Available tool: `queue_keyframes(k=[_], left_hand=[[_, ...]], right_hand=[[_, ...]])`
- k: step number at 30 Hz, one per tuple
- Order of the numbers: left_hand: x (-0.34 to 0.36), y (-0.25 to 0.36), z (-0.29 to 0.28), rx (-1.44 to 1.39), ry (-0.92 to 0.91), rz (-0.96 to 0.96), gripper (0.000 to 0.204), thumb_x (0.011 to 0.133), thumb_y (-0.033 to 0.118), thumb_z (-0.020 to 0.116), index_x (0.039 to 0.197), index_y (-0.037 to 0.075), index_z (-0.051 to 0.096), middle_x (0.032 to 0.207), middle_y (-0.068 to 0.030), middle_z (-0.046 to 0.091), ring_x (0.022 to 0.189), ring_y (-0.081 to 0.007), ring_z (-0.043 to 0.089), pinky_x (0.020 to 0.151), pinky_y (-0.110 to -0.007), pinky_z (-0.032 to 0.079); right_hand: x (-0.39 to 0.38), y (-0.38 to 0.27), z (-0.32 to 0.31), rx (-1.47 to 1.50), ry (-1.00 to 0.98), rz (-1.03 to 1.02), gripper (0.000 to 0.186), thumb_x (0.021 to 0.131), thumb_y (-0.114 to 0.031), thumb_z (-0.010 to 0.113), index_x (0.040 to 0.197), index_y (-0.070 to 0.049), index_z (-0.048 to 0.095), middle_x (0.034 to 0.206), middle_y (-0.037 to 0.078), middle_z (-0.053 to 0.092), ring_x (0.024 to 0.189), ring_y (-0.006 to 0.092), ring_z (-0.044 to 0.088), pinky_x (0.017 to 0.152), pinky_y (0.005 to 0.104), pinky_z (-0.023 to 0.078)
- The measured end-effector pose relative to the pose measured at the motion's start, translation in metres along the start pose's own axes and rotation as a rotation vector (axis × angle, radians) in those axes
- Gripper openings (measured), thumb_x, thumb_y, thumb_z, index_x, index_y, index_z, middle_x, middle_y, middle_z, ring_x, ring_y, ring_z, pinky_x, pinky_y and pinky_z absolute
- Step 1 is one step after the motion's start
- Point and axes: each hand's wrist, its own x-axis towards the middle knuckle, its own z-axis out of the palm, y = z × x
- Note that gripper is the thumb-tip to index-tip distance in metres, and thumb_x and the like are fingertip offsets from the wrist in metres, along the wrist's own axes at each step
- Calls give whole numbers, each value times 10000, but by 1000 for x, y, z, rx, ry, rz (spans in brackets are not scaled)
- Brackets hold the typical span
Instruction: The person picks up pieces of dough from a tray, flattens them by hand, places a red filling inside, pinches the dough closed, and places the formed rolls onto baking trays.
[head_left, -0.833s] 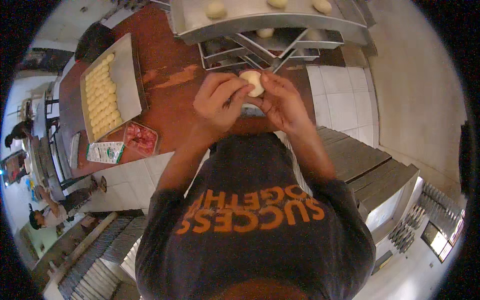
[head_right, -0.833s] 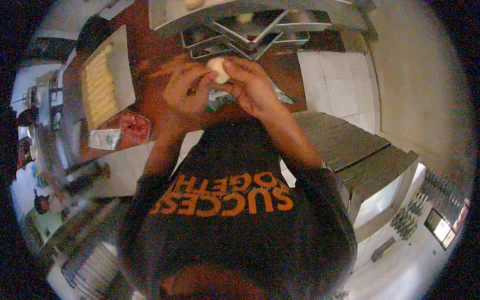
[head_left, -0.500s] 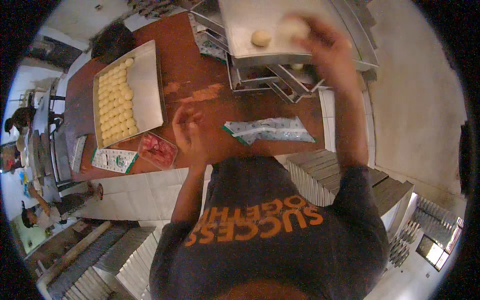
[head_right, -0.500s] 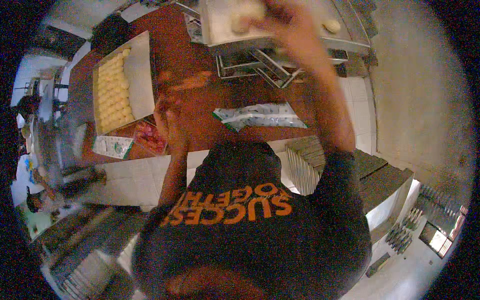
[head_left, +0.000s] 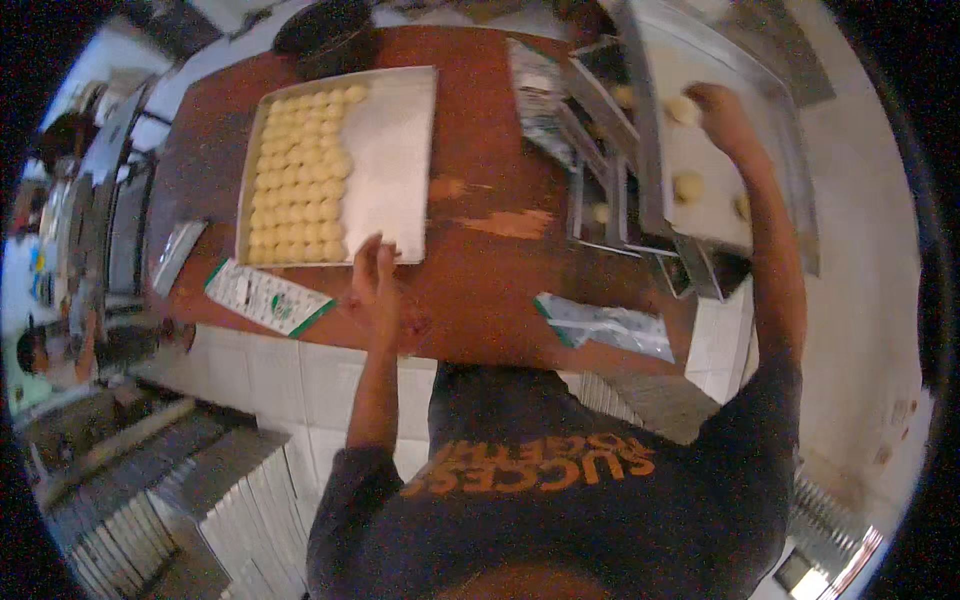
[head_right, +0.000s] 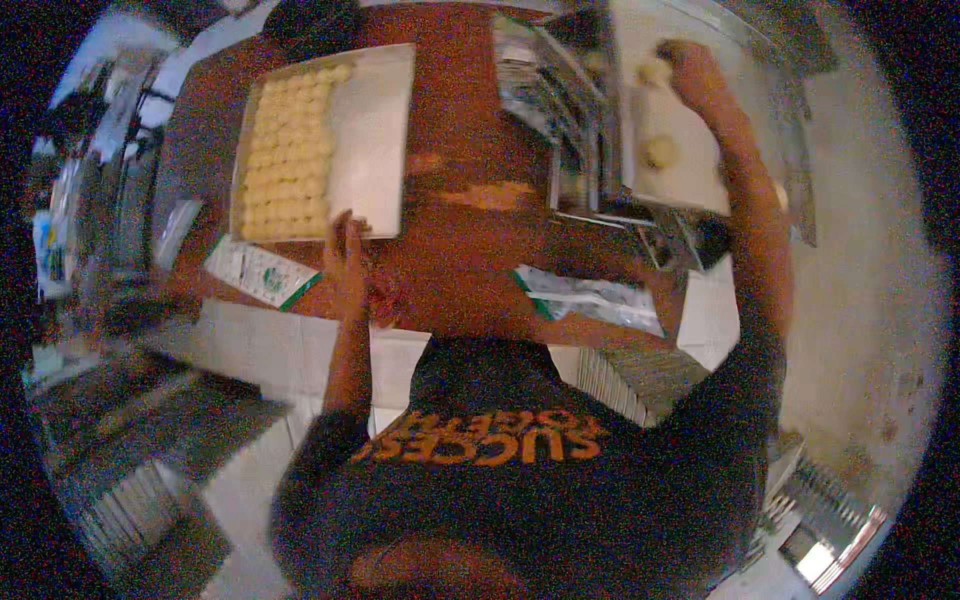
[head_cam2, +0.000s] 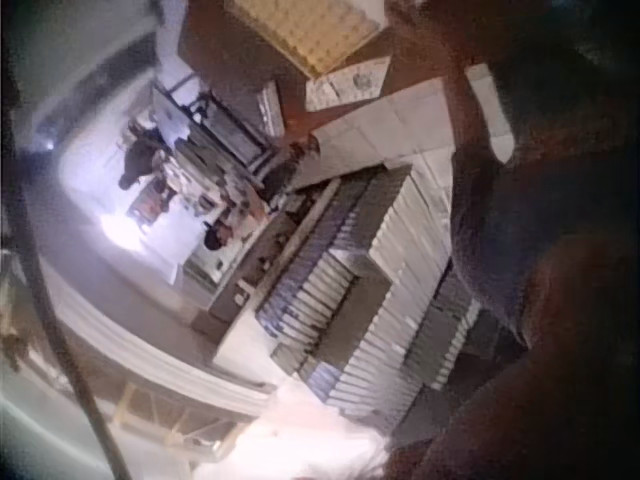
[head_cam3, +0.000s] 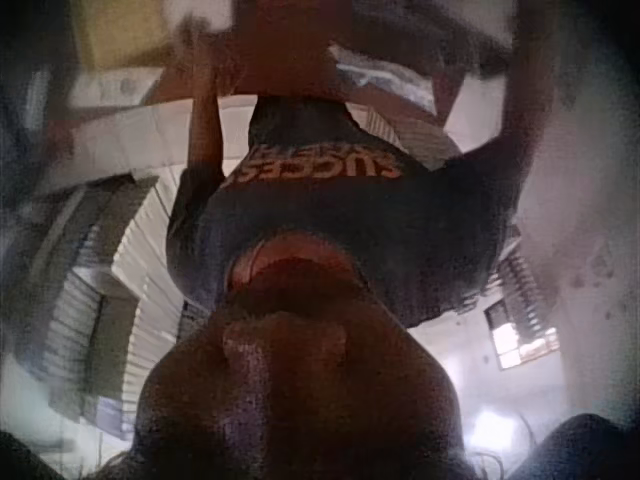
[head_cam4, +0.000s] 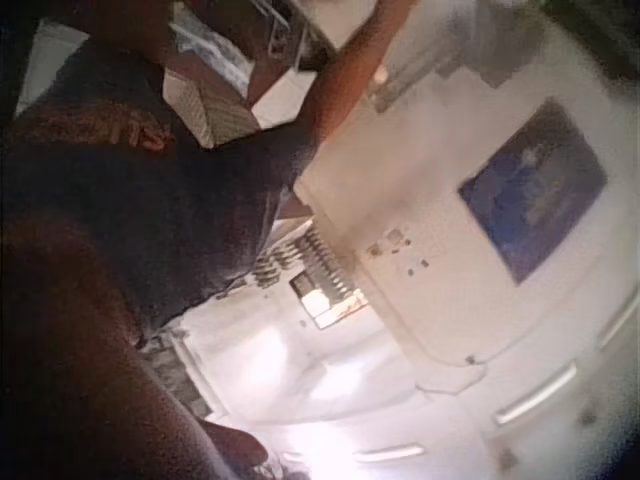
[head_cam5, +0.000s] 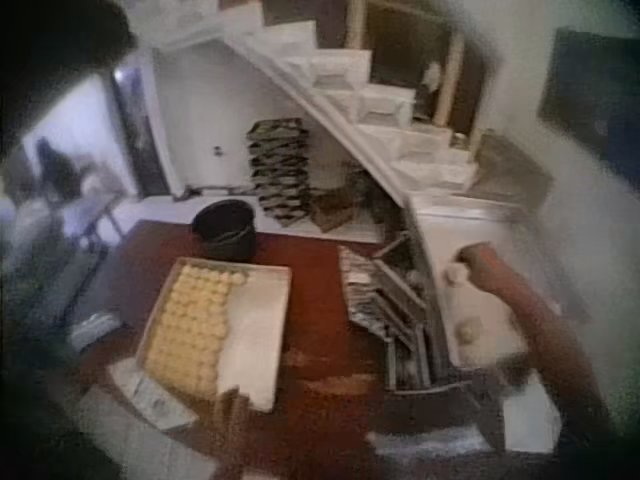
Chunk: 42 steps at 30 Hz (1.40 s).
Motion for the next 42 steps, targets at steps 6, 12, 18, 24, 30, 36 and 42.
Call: queue_keyframes(k=[6, 12, 18, 24, 30, 36, 42], left_hand=[[208, -67, -8, 489, 21, 291, 349, 801, 210, 565, 1075, -1, 518, 825, -153, 600, 774, -239, 583, 714, -326, 457], [381, -148, 56, 1205, -28, 503, 379, 789, 272, 551, 1092, 46, 524, 860, -146, 610, 821, -303, 584, 691, -406, 469], [429, -171, 36, 573, -127, 71, 322, 760, 288, 582, 979, 57, 533, 927, -99, 590, 814, -251, 566, 664, -375, 464], [216, -56, 40, -655, -347, -440, 205, 845, 242, 463, 971, 82, 478, 849, -69, 554, 677, -176, 530, 604, -286, 440], [-24, -45, 68, 586, -1037, 192, 334, 731, 144, 601, 1035, 55, 497, 1052, -110, 506, 964, -309, 506, 802, -367, 444], [-137, -153, 95, 675, -510, 651, 235, 693, 150, 603, 906, 50, 594, 813, -118, 578, 723, -359, 544, 712, -420, 463], [-105, -165, 101, 238, -537, -226, 302, 781, 279, 621, 910, 6, 621, 822, -97, 620, 734, -162, 575, 644, -297, 462]], right_hand=[[-149, -148, -2, 613, 524, 264, 214, 836, -46, 459, 1016, 27, 546, 1034, 159, 559, 954, 227, 534, 810, 336, 440], [-228, -246, 136, 503, -29, 275, 213, 702, -53, 612, 905, 6, 584, 784, 177, 577, 688, 307, 557, 629, 381, 439], [-284, -238, 172, 513, -117, 563, 190, 759, -99, 573, 912, 14, 582, 754, 164, 591, 672, 295, 582, 597, 366, 453], [-291, -198, 194, 583, -114, 575, 197, 771, -147, 569, 904, -2, 576, 742, 172, 583, 638, 277, 575, 569, 346, 442], [-260, -160, 189, 595, -100, 291, 209, 759, -164, 582, 889, 0, 570, 782, 192, 576, 672, 315, 555, 602, 378, 437], [-287, -121, 207, 269, -167, -63, 442, 678, -172, 640, 1063, -12, 495, 1042, 228, 504, 922, 383, 499, 816, 411, 416], [-293, -103, 241, 150, -389, -281, 640, 634, -150, 655, 1191, -31, 363, 1056, 214, 501, 962, 381, 503, 782, 438, 432]])
